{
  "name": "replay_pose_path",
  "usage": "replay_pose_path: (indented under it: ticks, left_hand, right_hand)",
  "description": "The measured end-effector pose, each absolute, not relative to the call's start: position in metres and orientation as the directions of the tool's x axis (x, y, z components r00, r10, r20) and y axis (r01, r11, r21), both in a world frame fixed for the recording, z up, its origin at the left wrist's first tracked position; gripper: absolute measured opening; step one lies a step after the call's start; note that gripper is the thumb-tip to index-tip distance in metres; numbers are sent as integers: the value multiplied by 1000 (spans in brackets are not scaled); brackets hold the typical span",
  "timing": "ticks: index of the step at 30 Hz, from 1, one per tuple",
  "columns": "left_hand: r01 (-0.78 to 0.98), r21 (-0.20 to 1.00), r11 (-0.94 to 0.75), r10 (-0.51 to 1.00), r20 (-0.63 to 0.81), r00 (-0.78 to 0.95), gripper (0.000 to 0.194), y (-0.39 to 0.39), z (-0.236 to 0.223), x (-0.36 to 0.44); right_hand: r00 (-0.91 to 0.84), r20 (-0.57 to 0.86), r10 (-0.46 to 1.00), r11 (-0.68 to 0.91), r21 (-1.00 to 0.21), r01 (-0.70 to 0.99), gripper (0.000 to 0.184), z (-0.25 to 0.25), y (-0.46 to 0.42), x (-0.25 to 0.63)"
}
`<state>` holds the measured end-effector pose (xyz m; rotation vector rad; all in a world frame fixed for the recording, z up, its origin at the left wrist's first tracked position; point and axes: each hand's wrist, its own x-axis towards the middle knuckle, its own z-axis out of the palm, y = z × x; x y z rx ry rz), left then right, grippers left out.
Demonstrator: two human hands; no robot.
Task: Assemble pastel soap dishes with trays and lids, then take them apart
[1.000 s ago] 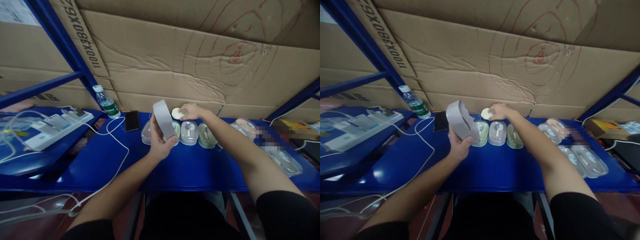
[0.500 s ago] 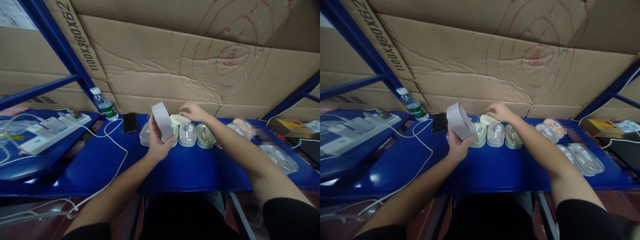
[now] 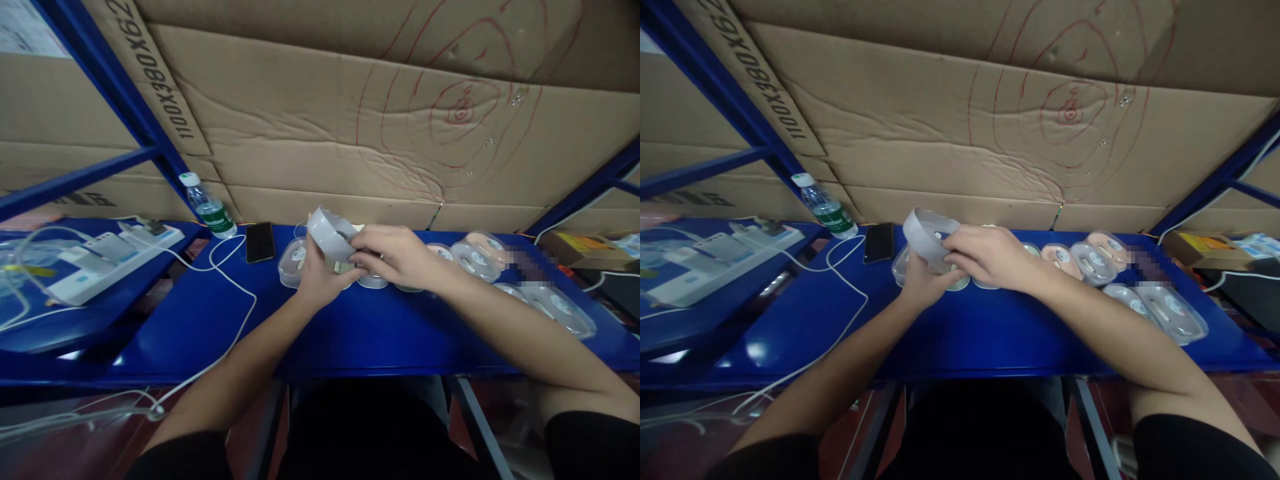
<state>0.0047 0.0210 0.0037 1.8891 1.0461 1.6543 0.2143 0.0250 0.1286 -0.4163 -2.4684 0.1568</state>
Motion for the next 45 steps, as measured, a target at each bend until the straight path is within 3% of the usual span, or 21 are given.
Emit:
replay_pose_path:
  ticks: [2,4,7,11,13,16,20,24,28,34,36,40,45]
  left_hand:
    - [392,636,-665,700,714,29,124,26,13,-9]
    - [539,577,-614,709,704,54,99,32,26,-25]
    - [735,554,-391,842,537,43,74,49,46,-48]
    - [848,502,-168,979,182,86,79,82,63,-67]
    - [862,496,-105,994,79,76,86,99,66,-71]
    - [873,484,-55,998,18,53,91,122,66,-74]
    - [877,478,-49,995,-48,82,91,142,62,-76]
    - [884,459,-87,981,-113,155,84,154,63,-69]
    - [900,413,-139,946,-212,243,75,164,71,-45]
    - [942,289,-172,910,-320,264,79,182,69,-10]
    - [947,286,-143,913,-331,238,82,187,62,-6]
    - [946,303,-115,928,-306,211,87,197,46,-8]
    - [949,303,-94,949,-260,176,101,202,41,-9]
  right_hand:
    - [-727,556,403,910,-162,381,24,129,44,233]
    - [-702,507,500,847,-116,519,24,127,74,256]
    - [-692,319,648,746,-85,660,24,118,124,292]
    - [-577,83,812,579,-4,815,30,96,164,323]
    - [-525,6,851,524,50,850,29,85,169,327]
    - [-520,-79,850,525,83,847,25,75,167,323]
    - [-538,-117,835,542,0,841,26,71,170,314]
    - [-531,-176,829,525,-87,847,26,67,180,304]
    - [-510,-235,828,503,-90,859,30,62,183,294]
    - [-500,-182,846,494,-84,866,36,68,175,292]
    - [-491,-57,869,484,-110,868,38,72,165,297]
    - [-469,238,851,522,-275,808,37,83,128,311]
    - [-492,390,778,622,-372,689,33,85,71,325]
